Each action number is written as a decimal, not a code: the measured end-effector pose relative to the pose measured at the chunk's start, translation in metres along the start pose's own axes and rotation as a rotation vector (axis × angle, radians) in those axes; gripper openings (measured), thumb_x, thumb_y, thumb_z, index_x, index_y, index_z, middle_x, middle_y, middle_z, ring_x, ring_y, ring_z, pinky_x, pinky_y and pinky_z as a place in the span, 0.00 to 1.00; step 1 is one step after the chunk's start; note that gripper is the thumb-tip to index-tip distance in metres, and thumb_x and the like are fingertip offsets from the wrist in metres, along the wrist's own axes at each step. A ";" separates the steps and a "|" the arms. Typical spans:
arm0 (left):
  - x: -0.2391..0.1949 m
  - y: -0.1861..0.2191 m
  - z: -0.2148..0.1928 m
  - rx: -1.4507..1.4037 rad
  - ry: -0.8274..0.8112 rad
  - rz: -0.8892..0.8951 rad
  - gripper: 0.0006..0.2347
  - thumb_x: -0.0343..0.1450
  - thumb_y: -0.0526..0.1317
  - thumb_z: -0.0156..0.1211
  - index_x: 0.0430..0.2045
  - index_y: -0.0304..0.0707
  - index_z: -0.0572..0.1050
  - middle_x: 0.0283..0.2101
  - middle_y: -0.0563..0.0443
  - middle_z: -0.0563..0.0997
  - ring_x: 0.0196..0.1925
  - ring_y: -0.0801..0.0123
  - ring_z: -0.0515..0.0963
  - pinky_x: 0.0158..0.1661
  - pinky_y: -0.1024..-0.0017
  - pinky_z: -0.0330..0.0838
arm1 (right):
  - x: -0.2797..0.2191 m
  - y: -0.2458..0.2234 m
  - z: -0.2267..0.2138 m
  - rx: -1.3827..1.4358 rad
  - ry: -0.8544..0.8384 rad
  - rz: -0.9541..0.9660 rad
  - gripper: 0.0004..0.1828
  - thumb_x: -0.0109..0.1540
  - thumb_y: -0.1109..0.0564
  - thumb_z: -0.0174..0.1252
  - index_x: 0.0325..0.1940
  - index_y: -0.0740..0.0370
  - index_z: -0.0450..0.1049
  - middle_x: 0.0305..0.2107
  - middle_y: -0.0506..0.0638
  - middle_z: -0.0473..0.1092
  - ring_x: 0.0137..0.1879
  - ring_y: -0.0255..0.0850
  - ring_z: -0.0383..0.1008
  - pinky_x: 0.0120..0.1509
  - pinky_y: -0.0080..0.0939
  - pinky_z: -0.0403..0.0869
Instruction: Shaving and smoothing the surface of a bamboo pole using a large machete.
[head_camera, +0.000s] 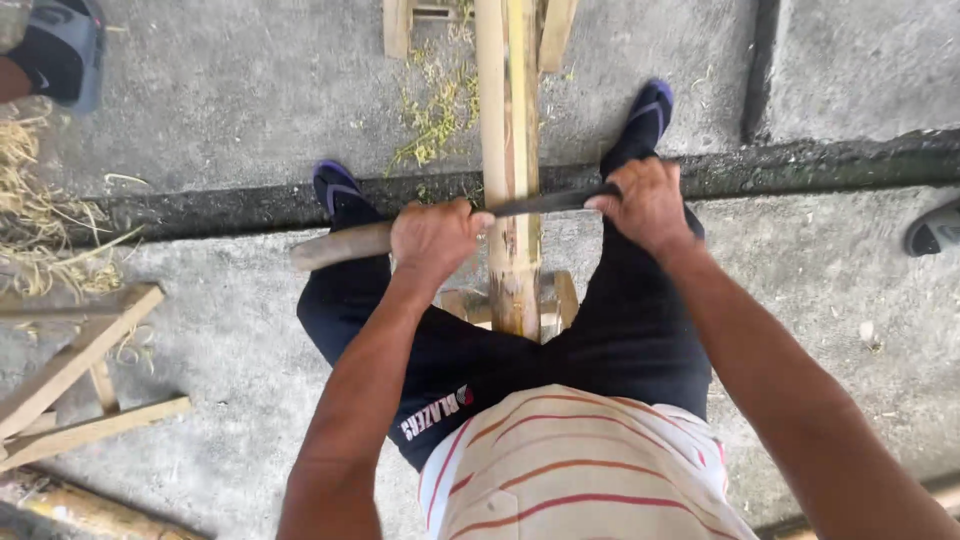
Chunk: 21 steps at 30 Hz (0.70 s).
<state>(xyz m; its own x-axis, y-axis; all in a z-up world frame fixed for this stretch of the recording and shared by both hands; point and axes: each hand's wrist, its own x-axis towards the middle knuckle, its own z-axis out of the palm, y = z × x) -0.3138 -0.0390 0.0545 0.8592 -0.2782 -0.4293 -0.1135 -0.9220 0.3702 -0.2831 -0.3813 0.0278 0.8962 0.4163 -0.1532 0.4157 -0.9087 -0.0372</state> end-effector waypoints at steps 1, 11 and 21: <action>-0.005 -0.002 0.005 0.007 0.004 -0.001 0.23 0.80 0.59 0.41 0.30 0.43 0.79 0.26 0.45 0.84 0.28 0.56 0.85 0.37 0.56 0.77 | -0.005 -0.005 -0.002 0.003 0.007 -0.001 0.32 0.62 0.25 0.53 0.42 0.56 0.79 0.38 0.51 0.72 0.47 0.49 0.69 0.56 0.58 0.64; -0.059 -0.002 0.029 -0.184 -0.157 -0.091 0.22 0.72 0.61 0.48 0.35 0.43 0.81 0.35 0.39 0.85 0.42 0.48 0.84 0.46 0.52 0.75 | -0.003 0.034 0.005 0.259 -0.553 -0.018 0.22 0.62 0.37 0.55 0.47 0.54 0.81 0.45 0.53 0.77 0.57 0.51 0.75 0.62 0.56 0.69; -0.074 -0.002 0.033 -0.181 -0.182 -0.180 0.23 0.73 0.62 0.46 0.35 0.44 0.81 0.37 0.43 0.85 0.47 0.52 0.83 0.50 0.55 0.73 | 0.108 -0.023 -0.312 0.044 -0.499 0.313 0.25 0.71 0.40 0.42 0.55 0.57 0.77 0.56 0.59 0.71 0.64 0.54 0.70 0.74 0.62 0.60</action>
<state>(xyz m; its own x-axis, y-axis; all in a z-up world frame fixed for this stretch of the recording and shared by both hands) -0.3932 -0.0256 0.0584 0.7521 -0.1741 -0.6357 0.1369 -0.9022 0.4090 -0.1475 -0.3058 0.3199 0.7897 0.0733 -0.6091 0.1272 -0.9908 0.0457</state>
